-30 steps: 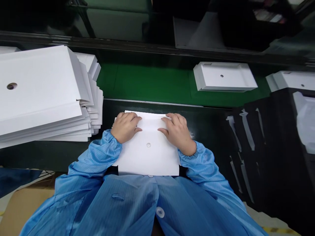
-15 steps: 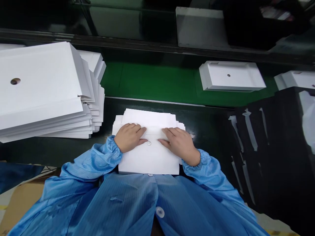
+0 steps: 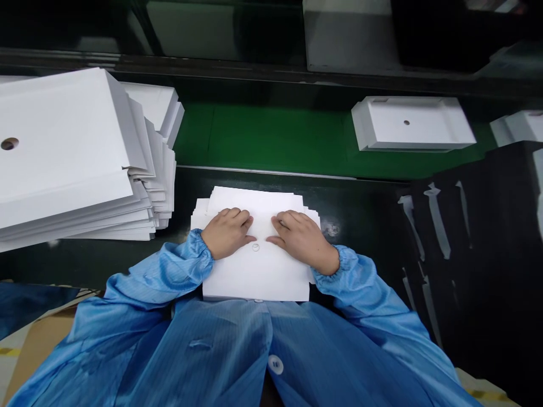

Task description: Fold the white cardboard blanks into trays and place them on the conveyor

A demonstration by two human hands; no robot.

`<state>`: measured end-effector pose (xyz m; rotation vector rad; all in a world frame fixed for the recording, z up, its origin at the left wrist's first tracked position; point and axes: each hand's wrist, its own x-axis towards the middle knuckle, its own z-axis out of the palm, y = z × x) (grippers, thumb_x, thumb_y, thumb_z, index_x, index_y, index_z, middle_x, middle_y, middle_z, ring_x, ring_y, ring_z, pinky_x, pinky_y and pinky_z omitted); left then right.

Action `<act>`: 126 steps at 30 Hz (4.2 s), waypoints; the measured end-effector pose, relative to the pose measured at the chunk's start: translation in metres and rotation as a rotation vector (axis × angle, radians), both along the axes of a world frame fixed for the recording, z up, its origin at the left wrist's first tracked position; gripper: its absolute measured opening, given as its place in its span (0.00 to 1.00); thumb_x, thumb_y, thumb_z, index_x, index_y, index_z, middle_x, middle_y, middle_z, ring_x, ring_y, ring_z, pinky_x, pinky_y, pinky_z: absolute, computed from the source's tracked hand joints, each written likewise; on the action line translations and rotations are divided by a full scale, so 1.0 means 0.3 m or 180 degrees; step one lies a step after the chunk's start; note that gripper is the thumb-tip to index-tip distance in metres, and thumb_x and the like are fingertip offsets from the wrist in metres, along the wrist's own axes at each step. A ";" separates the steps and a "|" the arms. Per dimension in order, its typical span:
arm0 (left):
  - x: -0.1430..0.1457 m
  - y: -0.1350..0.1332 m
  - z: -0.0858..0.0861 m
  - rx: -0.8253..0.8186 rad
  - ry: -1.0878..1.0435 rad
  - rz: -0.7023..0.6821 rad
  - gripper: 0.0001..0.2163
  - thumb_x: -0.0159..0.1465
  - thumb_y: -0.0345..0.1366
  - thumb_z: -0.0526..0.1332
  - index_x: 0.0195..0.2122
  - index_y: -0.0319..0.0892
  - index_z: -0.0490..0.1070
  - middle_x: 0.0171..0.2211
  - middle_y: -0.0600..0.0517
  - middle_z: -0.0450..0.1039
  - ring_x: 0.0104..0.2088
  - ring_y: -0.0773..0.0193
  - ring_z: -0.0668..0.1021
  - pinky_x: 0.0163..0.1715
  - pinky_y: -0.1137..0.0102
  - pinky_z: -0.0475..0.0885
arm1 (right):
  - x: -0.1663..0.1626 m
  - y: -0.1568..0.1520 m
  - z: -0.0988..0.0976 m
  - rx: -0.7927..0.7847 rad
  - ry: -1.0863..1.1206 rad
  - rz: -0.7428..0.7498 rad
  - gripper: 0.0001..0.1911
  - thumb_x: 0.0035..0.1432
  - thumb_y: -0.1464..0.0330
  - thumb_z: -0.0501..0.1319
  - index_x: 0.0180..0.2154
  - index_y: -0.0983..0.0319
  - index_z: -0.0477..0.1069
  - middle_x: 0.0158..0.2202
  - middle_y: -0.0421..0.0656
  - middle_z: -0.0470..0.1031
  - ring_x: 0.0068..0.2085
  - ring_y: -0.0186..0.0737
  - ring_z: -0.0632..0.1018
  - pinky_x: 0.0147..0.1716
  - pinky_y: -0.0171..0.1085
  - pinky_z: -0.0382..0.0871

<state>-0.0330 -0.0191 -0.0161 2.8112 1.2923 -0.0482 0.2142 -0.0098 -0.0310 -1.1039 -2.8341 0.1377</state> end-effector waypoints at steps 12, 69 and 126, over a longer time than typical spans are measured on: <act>0.021 0.019 -0.042 0.0806 -0.0397 -0.0194 0.09 0.70 0.29 0.55 0.38 0.40 0.76 0.31 0.49 0.69 0.35 0.59 0.72 0.39 0.62 0.66 | -0.021 0.034 0.006 0.0313 -0.0116 0.0168 0.13 0.69 0.72 0.53 0.48 0.65 0.74 0.43 0.48 0.75 0.42 0.46 0.69 0.41 0.43 0.60; 0.040 0.178 0.066 -0.0942 -0.0006 0.0232 0.10 0.64 0.30 0.58 0.45 0.44 0.75 0.41 0.49 0.80 0.41 0.56 0.81 0.37 0.66 0.71 | -0.066 0.142 0.084 -0.0728 -0.0297 -0.0376 0.10 0.68 0.66 0.56 0.44 0.60 0.75 0.43 0.46 0.81 0.42 0.45 0.78 0.36 0.39 0.60; 0.042 0.087 -0.054 0.1029 0.0161 -0.0295 0.16 0.72 0.30 0.48 0.54 0.33 0.71 0.43 0.41 0.73 0.41 0.53 0.71 0.43 0.58 0.64 | 0.090 0.132 -0.031 0.0984 -0.0165 0.0423 0.18 0.71 0.73 0.47 0.50 0.69 0.74 0.45 0.52 0.76 0.45 0.47 0.69 0.46 0.45 0.59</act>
